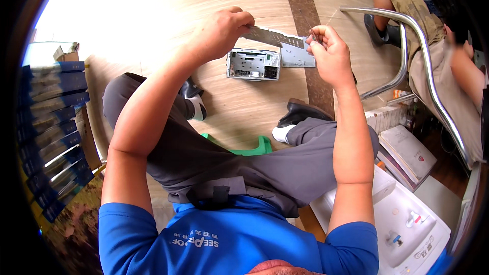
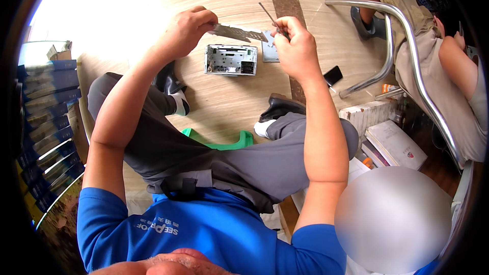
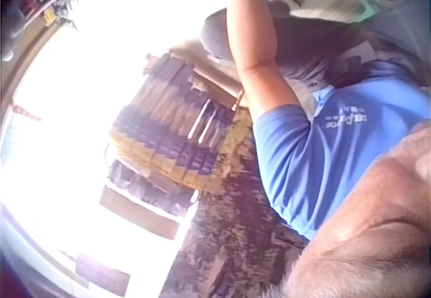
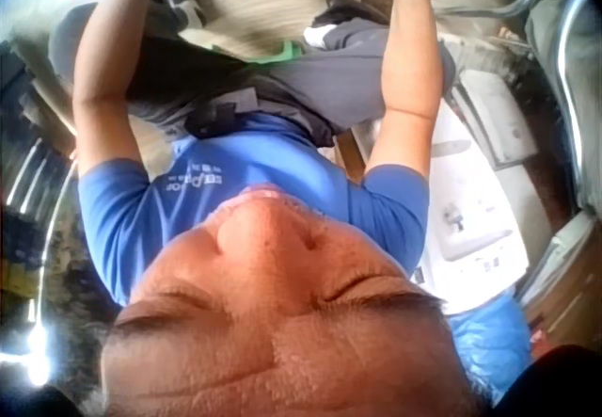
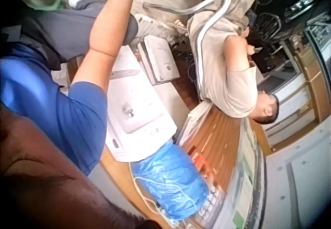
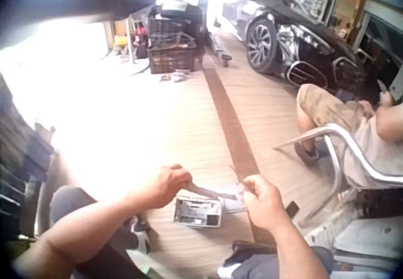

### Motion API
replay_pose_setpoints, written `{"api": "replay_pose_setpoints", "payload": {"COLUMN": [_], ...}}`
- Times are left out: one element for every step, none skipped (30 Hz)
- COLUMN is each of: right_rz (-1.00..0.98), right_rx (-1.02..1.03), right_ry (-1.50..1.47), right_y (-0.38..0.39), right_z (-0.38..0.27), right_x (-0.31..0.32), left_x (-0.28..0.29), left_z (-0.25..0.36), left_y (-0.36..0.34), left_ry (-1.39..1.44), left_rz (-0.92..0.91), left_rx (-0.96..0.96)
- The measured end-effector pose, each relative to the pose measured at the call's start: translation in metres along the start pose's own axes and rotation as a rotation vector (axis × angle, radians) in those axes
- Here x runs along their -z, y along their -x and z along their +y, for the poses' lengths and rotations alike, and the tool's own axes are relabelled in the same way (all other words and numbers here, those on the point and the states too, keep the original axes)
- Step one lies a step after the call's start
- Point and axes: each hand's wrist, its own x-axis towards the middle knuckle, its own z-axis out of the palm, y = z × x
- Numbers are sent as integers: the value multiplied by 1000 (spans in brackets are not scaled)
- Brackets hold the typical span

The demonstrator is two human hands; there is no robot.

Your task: The person disassembles a component of a car stereo by using a screwdriver to remove screws from a metal casing and prying it open by hand.

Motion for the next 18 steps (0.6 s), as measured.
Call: {"api": "replay_pose_setpoints", "payload": {"right_rz": [-8, 1, 9, 3, -28, -57, -63, -105, -146, -150, -208, -266, -266, -292, -317, -316, -346, -375], "right_rx": [2, -45, -92, -91, -162, -234, -233, -303, -373, -373, -374, -376, -375, -424, -473, -473, -495, -516], "right_ry": [1, -99, -198, -196, -302, -408, -406, -514, -621, -620, -659, -697, -696, -737, -777, -777, -835, -893], "right_y": [0, 1, 1, 2, 3, 4, 5, 5, 6, 6, 6, 6, 6, 6, 7, 8, 9, 10], "right_z": [-1, -1, -2, -3, -5, -7, -10, -14, -17, -17, -15, -15, -17, -19, -21, -24, -26, -27], "right_x": [-3, -5, -7, -7, -8, -9, -10, -11, -13, -14, -15, -16, -16, -17, -17, -18, -18, -18], "left_x": [2, 5, 7, 10, 12, 13, 14, 14, 14, 13, 12, 12, 11, 11, 10, 9, 8, 8], "left_z": [0, 1, 3, 7, 9, 10, 10, 10, 10, 10, 9, 9, 9, 9, 8, 7, 6, 6], "left_y": [2, 3, 4, 5, 6, 6, 7, 7, 7, 7, 7, 6, 6, 5, 5, 5, 5, 5], "left_ry": [9, 17, 18, 15, 10, 9, 15, 20, 19, 30, 43, 43, 42, 41, 42, 52, 59, 59], "left_rz": [48, 95, 100, 127, 154, 158, 187, 217, 220, 248, 275, 277, 296, 314, 314, 326, 339, 338], "left_rx": [-60, -120, -115, -124, -132, -126, -148, -171, -167, -177, -190, -190, -202, -214, -214, -221, -228, -229]}}
